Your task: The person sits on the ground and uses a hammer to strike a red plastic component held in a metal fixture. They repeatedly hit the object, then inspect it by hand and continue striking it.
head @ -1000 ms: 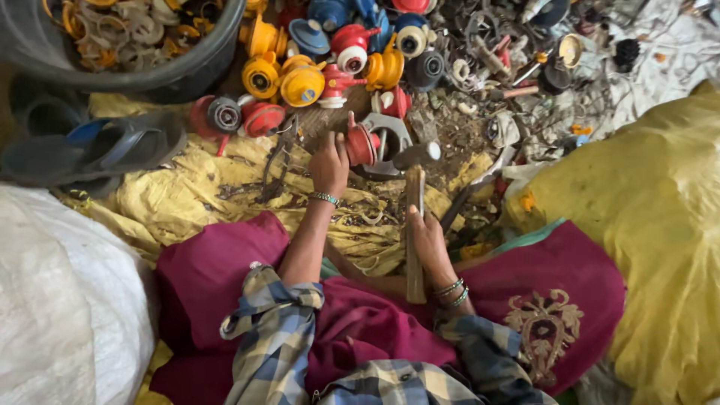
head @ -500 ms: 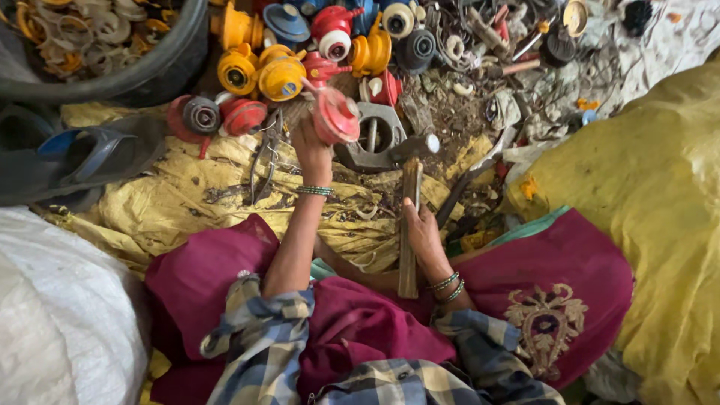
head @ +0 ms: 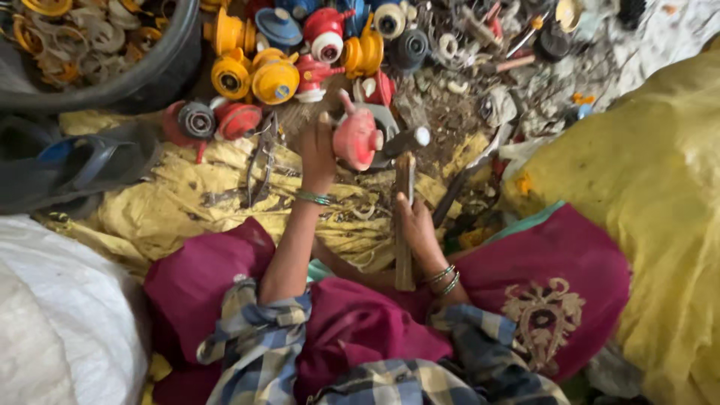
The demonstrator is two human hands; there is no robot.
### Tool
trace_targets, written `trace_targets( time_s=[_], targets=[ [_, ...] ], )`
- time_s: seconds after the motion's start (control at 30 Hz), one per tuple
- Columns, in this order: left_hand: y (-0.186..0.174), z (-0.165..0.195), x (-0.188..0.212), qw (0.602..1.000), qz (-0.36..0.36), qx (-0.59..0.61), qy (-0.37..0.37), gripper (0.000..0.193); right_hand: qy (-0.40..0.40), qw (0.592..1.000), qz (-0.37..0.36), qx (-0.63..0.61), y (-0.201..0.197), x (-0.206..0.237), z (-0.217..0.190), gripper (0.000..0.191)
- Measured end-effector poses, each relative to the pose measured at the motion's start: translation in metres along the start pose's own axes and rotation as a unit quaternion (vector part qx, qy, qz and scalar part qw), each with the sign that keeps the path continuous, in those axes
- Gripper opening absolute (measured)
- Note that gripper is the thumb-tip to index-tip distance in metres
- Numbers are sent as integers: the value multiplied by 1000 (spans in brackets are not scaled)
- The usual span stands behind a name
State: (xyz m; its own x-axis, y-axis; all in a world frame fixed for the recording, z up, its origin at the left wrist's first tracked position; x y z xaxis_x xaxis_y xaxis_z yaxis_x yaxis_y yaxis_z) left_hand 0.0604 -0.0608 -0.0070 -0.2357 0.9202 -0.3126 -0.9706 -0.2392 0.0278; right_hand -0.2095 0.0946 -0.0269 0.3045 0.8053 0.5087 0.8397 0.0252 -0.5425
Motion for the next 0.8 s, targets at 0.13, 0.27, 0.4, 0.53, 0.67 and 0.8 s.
trace_targets(
  time_s=[0.13, 0.27, 0.4, 0.53, 0.67, 0.8],
  targets=[
    [-9, -32, -1, 986, -5, -138, -95, 43, -52, 995, 44, 79, 1, -8, 2, 47],
    [1, -32, -1, 958, -27, -265, -105, 39, -105, 980, 83, 149, -1, -14, -5, 47],
    [7, -19, -2, 978, -37, -192, -70, 42, -31, 989, 54, 132, 2, -17, 7, 46],
    [-3, -34, -4, 989, -9, -92, -118, 48, -70, 989, 51, 119, 3, -10, -12, 45],
    [-1, -66, 5, 945, -55, -194, -257, 57, -62, 990, 34, 120, 3, -7, -20, 43],
    [0, -49, -3, 958, -35, -204, -197, 54, -45, 993, 28, 103, 4, -10, -12, 45]
  ],
)
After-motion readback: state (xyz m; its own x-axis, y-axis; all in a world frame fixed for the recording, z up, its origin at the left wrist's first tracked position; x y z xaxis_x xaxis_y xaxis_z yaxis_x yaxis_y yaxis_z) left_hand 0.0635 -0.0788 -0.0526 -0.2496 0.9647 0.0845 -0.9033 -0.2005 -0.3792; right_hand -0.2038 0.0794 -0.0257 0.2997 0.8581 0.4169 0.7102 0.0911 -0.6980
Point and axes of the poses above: each hand's wrist, its own x-axis away from the middle knuckle, its own y-axis out of the palm, z = x × y, the point moved 10 cm from there along -x, towards the middle knuckle, and after that the axes turned 9 degrees about x, right-handed, at the moved point
